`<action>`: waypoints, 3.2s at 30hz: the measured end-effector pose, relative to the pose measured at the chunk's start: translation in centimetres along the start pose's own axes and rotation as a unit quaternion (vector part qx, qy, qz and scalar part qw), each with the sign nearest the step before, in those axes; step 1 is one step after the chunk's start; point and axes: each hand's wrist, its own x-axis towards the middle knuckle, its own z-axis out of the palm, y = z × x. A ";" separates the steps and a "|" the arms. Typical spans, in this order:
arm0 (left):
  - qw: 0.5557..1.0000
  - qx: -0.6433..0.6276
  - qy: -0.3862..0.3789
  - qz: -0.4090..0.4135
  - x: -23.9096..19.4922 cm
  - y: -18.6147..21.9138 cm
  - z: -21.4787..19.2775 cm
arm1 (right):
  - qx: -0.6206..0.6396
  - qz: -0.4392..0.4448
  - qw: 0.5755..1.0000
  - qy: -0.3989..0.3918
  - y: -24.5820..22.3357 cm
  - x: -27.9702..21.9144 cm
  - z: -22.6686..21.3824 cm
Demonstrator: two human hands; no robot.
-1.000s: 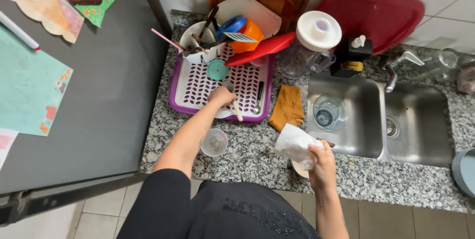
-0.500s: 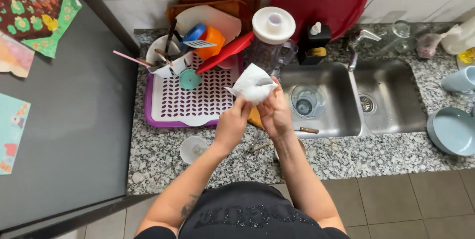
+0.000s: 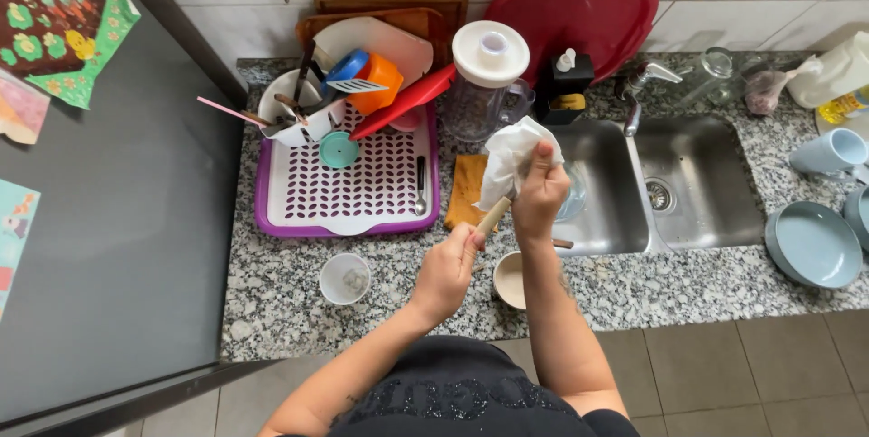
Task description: The person dries several glass cups and a metal shaker with a paper towel on the kitchen counter. They then move to the dish rack and dry a ceramic mug, a small bowl, and various utensils including spoons, a spatula, and a whisk.
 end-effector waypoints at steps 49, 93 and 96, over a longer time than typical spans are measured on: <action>0.923 0.187 0.327 0.075 12.4 -9.4 -25.0 | -0.057 0.181 0.872 -0.451 5.4 -6.0 -6.1; 0.992 0.104 0.069 0.018 0.5 -1.4 -5.5 | 0.190 0.056 0.958 -0.207 5.6 -2.3 4.7; 0.990 0.125 0.063 0.022 -0.3 0.7 -6.2 | 0.123 -0.027 0.975 -0.180 6.7 -1.8 3.4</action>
